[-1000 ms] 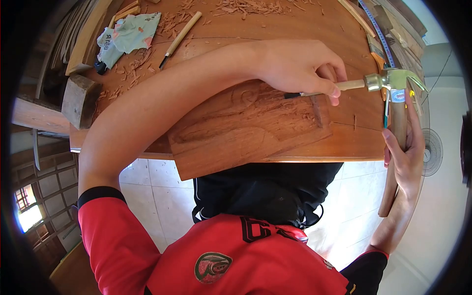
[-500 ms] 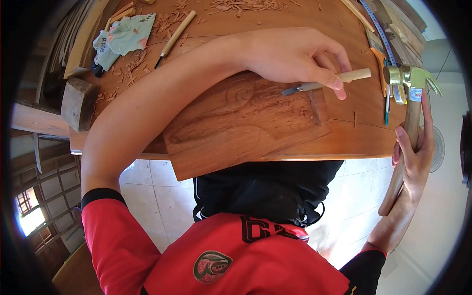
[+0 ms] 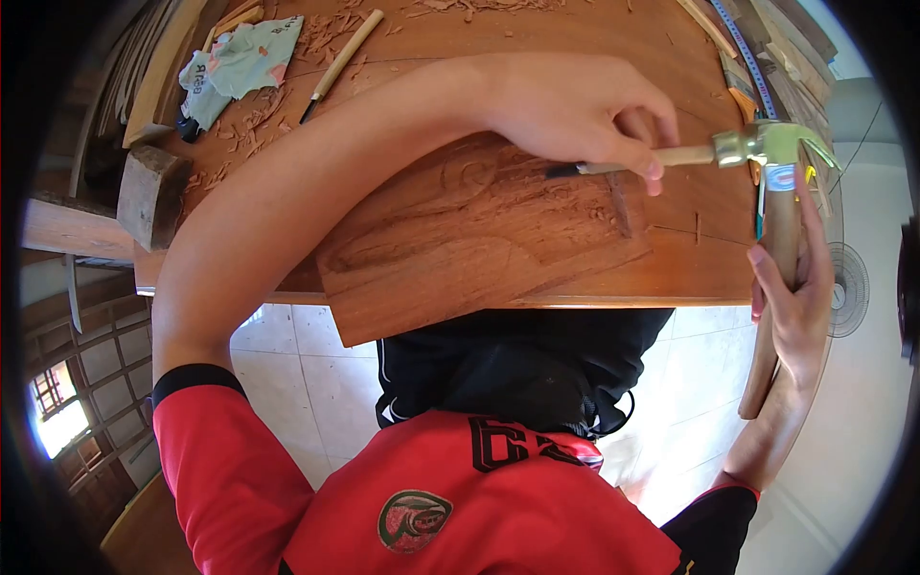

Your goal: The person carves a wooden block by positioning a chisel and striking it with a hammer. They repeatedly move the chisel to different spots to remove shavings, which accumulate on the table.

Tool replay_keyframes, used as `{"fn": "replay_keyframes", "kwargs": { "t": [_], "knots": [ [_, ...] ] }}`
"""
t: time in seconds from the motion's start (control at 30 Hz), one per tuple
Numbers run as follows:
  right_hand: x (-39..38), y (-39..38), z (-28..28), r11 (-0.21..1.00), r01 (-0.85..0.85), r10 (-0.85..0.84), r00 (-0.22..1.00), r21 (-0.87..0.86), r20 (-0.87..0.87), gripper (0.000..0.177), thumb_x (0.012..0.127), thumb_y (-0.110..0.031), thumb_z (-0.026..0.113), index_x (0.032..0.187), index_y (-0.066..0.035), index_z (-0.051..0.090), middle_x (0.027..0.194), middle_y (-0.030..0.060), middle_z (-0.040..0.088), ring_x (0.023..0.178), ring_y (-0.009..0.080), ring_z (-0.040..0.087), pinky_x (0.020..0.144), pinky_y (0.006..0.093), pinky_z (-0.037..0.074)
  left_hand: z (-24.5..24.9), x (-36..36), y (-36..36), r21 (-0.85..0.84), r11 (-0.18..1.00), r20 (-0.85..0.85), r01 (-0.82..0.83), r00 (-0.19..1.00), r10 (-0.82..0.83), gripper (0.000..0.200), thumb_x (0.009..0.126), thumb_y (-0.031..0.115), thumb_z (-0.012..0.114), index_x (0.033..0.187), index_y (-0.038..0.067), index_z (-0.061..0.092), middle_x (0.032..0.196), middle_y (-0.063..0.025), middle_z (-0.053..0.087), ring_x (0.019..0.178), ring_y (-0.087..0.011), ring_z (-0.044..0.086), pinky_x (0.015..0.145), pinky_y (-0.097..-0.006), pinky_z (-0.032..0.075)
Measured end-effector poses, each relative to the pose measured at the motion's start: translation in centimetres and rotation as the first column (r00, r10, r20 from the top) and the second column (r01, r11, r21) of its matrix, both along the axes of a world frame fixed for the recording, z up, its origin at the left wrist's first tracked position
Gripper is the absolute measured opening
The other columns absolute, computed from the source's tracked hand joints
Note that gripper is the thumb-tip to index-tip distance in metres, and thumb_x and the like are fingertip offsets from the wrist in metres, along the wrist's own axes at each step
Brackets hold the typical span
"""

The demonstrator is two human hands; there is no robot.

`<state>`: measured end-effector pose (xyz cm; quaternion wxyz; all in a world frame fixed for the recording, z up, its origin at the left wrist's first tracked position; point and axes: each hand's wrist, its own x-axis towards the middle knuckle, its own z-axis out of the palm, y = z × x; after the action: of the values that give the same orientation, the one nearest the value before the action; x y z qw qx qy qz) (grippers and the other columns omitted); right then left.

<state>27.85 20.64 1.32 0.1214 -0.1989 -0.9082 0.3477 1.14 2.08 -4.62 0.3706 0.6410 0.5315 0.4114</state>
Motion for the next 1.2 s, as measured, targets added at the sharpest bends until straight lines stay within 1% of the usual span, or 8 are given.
{"fn": "replay_keyframes", "kwargs": {
  "t": [0.03, 0.13, 0.23, 0.43, 0.63, 0.83, 0.93, 1.2],
  "knots": [
    [0.0, 0.0, -0.1, 1.0, 0.001, -0.001, 1.0, 0.008, -0.006, 0.074, 0.1, -0.01, 0.064, 0.164, -0.01, 0.027, 0.077, 0.0017, 0.066, 0.045, 0.0036, 0.053, 0.04, 0.0183, 0.045, 0.1, 0.0, -0.2, 0.02, 1.0, -0.078, -0.001, 0.997, 0.002, 0.04, 0.103, 0.027, 0.064, 0.128, -0.004, 0.06, 0.107, -0.0093, 0.079, 0.074, -0.0072, 0.061, 0.06, -0.0249, 0.047],
    [0.0, 0.4, 0.4, 1.0, 0.021, -0.02, 0.999, 0.016, -0.046, 0.074, 0.1, -0.009, 0.064, 0.164, -0.009, 0.027, 0.076, 0.0015, 0.065, 0.045, 0.0037, 0.052, 0.04, 0.0186, 0.044, 0.8, -0.1, -0.5, -0.093, 0.996, -0.006, -0.014, 1.0, 0.014, 0.04, 0.103, 0.027, 0.065, 0.128, -0.004, 0.061, 0.107, -0.009, 0.079, 0.079, -0.0074, 0.063, 0.066, -0.0246, 0.048],
    [0.3, 0.8, 0.9, 1.0, -0.002, 0.002, 0.999, -0.009, -0.036, 0.074, 0.097, -0.004, 0.064, 0.162, -0.007, 0.03, 0.084, 0.0039, 0.068, 0.046, 0.0035, 0.052, 0.042, 0.0184, 0.045, -0.1, 0.0, 0.0, -0.003, 1.0, 0.15, -0.015, 0.989, 0.015, 0.039, 0.103, 0.027, 0.065, 0.128, -0.003, 0.061, 0.108, -0.0092, 0.079, 0.085, -0.008, 0.065, 0.072, -0.0245, 0.049],
    [0.3, 0.0, 1.5, 1.0, 0.029, -0.028, 0.998, 0.007, -0.056, 0.075, 0.096, -0.002, 0.065, 0.162, -0.007, 0.031, 0.085, 0.0044, 0.069, 0.047, 0.0037, 0.053, 0.042, 0.0187, 0.044, 0.0, 0.2, 0.2, -0.012, 0.999, 0.171, -0.045, 0.984, 0.046, 0.04, 0.103, 0.027, 0.065, 0.129, -0.003, 0.059, 0.11, -0.0103, 0.079, 0.09, -0.0087, 0.066, 0.076, -0.0246, 0.05],
    [-0.3, -0.7, 0.8, 0.999, 0.012, -0.011, 1.0, 0.036, -0.029, 0.072, 0.097, -0.004, 0.064, 0.161, -0.006, 0.032, 0.08, 0.0034, 0.068, 0.047, 0.0041, 0.053, 0.042, 0.0178, 0.043, -0.5, 0.0, 0.6, 0.079, 0.997, -0.052, -0.025, 0.998, 0.029, 0.043, 0.101, 0.028, 0.066, 0.128, -0.005, 0.06, 0.111, -0.0103, 0.079, 0.086, -0.0106, 0.066, 0.074, -0.0256, 0.05],
    [-0.1, -0.2, 1.2, 0.997, 0.076, -0.075, 0.997, 0.03, -0.02, 0.073, 0.096, -0.002, 0.065, 0.161, -0.008, 0.033, 0.084, 0.0035, 0.069, 0.048, 0.0036, 0.053, 0.043, 0.0182, 0.043, -0.9, -0.3, 0.7, 0.131, 0.991, 0.02, -0.008, 1.0, 0.005, 0.041, 0.101, 0.028, 0.066, 0.125, -0.005, 0.062, 0.111, -0.0099, 0.079, 0.081, -0.0105, 0.065, 0.072, -0.0264, 0.051],
    [-0.3, -1.1, 0.5, 0.997, 0.056, -0.056, 0.998, 0.048, -0.015, 0.073, 0.097, -0.003, 0.065, 0.162, -0.008, 0.032, 0.086, 0.0032, 0.07, 0.049, 0.0032, 0.053, 0.043, 0.0184, 0.043, -0.9, -0.2, 0.6, 0.151, 0.988, -0.156, 0.028, 0.988, -0.004, 0.04, 0.101, 0.027, 0.065, 0.126, -0.005, 0.062, 0.112, -0.0102, 0.079, 0.081, -0.0103, 0.064, 0.072, -0.0261, 0.05],
    [0.5, 0.6, 1.3, 0.998, 0.019, -0.014, 0.997, 0.06, -0.073, 0.073, 0.098, -0.004, 0.064, 0.162, -0.007, 0.031, 0.074, 0.0025, 0.065, 0.045, 0.0046, 0.052, 0.042, 0.0187, 0.043, -0.3, -0.5, 0.6, 0.031, 0.999, 0.077, 0.008, 0.997, -0.01, 0.041, 0.103, 0.028, 0.064, 0.127, -0.005, 0.059, 0.113, -0.0109, 0.078, 0.096, -0.0106, 0.067, 0.085, -0.0257, 0.05]
  ]
}}
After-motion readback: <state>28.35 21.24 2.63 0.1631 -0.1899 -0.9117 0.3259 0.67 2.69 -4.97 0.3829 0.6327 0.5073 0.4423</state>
